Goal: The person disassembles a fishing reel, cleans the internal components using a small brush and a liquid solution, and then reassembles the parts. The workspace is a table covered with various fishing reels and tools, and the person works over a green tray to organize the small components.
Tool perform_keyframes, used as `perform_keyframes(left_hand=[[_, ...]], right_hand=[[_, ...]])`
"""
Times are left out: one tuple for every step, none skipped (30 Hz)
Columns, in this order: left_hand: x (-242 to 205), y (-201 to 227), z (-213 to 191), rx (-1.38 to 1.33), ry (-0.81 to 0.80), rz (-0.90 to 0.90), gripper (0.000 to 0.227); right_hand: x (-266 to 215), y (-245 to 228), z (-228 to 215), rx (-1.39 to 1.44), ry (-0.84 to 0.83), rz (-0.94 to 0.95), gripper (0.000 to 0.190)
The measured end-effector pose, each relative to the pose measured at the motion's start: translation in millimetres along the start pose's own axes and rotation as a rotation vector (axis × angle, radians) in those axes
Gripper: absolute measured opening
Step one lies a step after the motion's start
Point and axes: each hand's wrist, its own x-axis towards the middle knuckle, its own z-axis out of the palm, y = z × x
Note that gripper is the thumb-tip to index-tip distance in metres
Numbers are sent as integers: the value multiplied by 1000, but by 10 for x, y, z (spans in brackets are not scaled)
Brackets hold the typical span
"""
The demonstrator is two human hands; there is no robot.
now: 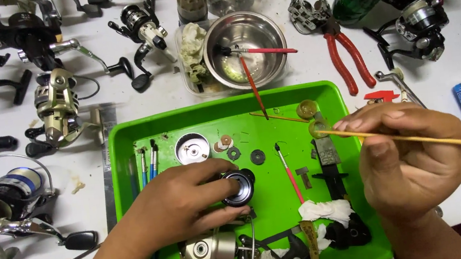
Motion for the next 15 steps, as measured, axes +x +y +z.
perform_keyframes(left_hand=[[-3, -3, 3, 1, -2, 1, 25], [-6, -7, 7, 4, -5, -9, 25], [-8, -9, 15, 5, -8, -18, 24], [-5, -4, 8, 5, -10, -16, 24], [1, 2, 3, 2, -6, -21, 23], [8, 8, -3, 0, -3, -25, 23], [1, -1, 3, -3, -5, -23, 23], [-5, -9, 8, 5, -9, -25, 24], [-5, -26, 10, 15, -12, -24, 25], [9, -33, 2, 14, -13, -19, 25], [12, -28, 4, 15, -3, -13, 24], [15, -24, 7, 16, 8, -8, 23], [9, -20, 12, 11, 5, -6, 23], [3, -16, 15, 12, 1, -16, 23], [2, -19, 11, 20, -2, -24, 23]], right_hand=[[-2, 14, 3, 1, 2, 0, 20], [-5, 29, 6, -19, 7, -38, 21], [-10, 41, 4, -40, 11, -74, 21], [3, 68, -33, -41, 13, -73, 21], [19, 90, -75, 74, 63, -121, 23], [35, 112, -118, 189, 114, -168, 25], [18, 149, -167, 185, 116, -167, 25], [2, 184, -217, 100, 200, -209, 19], [-9, 223, -265, 15, 287, -253, 15], [19, 215, -246, 11, 290, -255, 15], [29, 204, -233, -17, 342, -234, 15], [39, 193, -221, -46, 394, -213, 19], [36, 210, -227, -51, 396, -211, 19], [35, 224, -232, 12, 358, -216, 15], [42, 250, -231, 79, 321, -226, 13]])
